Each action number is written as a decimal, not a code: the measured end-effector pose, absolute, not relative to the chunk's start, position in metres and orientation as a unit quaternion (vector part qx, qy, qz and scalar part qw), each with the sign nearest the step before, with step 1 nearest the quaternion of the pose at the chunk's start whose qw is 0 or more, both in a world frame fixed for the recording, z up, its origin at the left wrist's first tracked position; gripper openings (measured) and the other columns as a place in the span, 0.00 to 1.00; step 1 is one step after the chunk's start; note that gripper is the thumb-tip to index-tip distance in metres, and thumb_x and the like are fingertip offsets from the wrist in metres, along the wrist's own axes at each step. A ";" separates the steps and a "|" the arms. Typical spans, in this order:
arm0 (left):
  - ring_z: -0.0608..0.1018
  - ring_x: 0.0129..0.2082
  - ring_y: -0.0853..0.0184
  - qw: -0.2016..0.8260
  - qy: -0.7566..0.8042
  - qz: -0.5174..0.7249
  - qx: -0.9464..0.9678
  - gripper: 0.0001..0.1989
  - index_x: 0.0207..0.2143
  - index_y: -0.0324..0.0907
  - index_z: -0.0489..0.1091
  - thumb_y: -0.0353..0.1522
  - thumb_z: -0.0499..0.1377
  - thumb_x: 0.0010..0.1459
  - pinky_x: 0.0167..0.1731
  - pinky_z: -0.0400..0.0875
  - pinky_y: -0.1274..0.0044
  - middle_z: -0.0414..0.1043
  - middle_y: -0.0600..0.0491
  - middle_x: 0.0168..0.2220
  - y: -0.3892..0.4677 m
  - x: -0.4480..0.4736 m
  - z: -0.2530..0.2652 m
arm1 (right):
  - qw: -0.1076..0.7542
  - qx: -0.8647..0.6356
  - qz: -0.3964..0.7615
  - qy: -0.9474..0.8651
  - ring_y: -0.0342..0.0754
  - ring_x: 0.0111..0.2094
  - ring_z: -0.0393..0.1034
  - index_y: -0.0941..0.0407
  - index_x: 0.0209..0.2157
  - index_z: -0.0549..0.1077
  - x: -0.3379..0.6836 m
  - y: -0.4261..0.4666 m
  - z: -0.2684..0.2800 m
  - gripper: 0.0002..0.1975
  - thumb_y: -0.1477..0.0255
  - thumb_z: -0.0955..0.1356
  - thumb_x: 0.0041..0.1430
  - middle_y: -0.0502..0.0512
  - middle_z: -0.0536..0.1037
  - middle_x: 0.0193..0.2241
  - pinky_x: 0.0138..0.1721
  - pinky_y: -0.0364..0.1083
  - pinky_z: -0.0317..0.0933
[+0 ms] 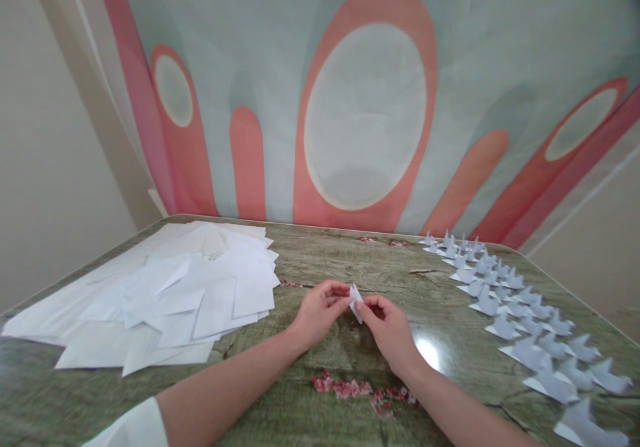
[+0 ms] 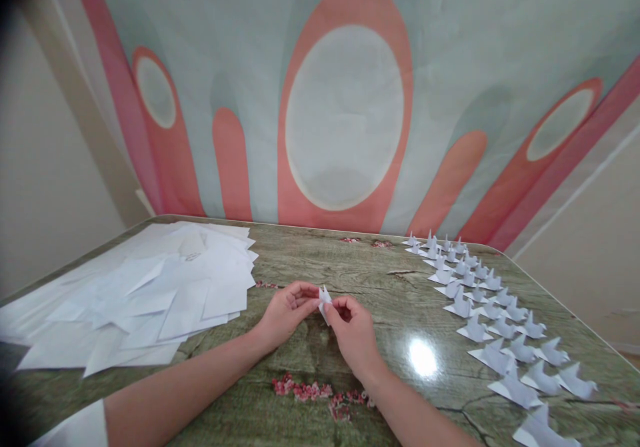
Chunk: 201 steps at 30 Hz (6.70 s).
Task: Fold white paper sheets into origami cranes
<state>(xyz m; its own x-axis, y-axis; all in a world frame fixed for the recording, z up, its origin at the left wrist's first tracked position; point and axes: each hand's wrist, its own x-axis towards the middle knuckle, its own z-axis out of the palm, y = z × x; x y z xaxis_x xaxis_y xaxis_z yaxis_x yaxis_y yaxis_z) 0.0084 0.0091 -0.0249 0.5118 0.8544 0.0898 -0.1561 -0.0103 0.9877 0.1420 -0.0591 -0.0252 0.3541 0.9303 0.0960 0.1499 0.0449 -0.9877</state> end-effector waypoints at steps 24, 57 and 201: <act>0.70 0.25 0.70 0.442 0.343 0.340 0.756 0.08 0.26 0.37 0.70 0.34 0.57 0.52 0.27 0.63 0.81 0.70 0.54 0.24 0.006 0.006 -0.018 | 0.580 -0.573 0.320 -0.483 0.45 0.26 0.62 0.57 0.25 0.69 0.140 -0.061 -0.021 0.13 0.60 0.67 0.50 0.50 0.70 0.23 0.29 0.42 0.57; 0.67 0.24 0.71 0.521 0.339 0.326 0.712 0.11 0.23 0.38 0.68 0.35 0.54 0.53 0.27 0.61 0.81 0.66 0.56 0.22 0.004 0.006 -0.011 | 0.527 -0.581 0.131 -0.606 0.47 0.36 0.64 0.56 0.26 0.66 0.135 -0.064 -0.025 0.03 0.77 0.63 0.53 0.55 0.66 0.35 0.31 0.44 0.63; 0.73 0.27 0.70 0.659 0.345 0.282 0.606 0.13 0.26 0.36 0.74 0.37 0.66 0.40 0.32 0.64 0.79 0.74 0.52 0.27 0.013 -0.002 -0.004 | 0.437 -0.558 0.339 -0.619 0.42 0.25 0.59 0.58 0.25 0.67 0.151 -0.060 -0.014 0.14 0.62 0.62 0.58 0.48 0.65 0.21 0.28 0.41 0.53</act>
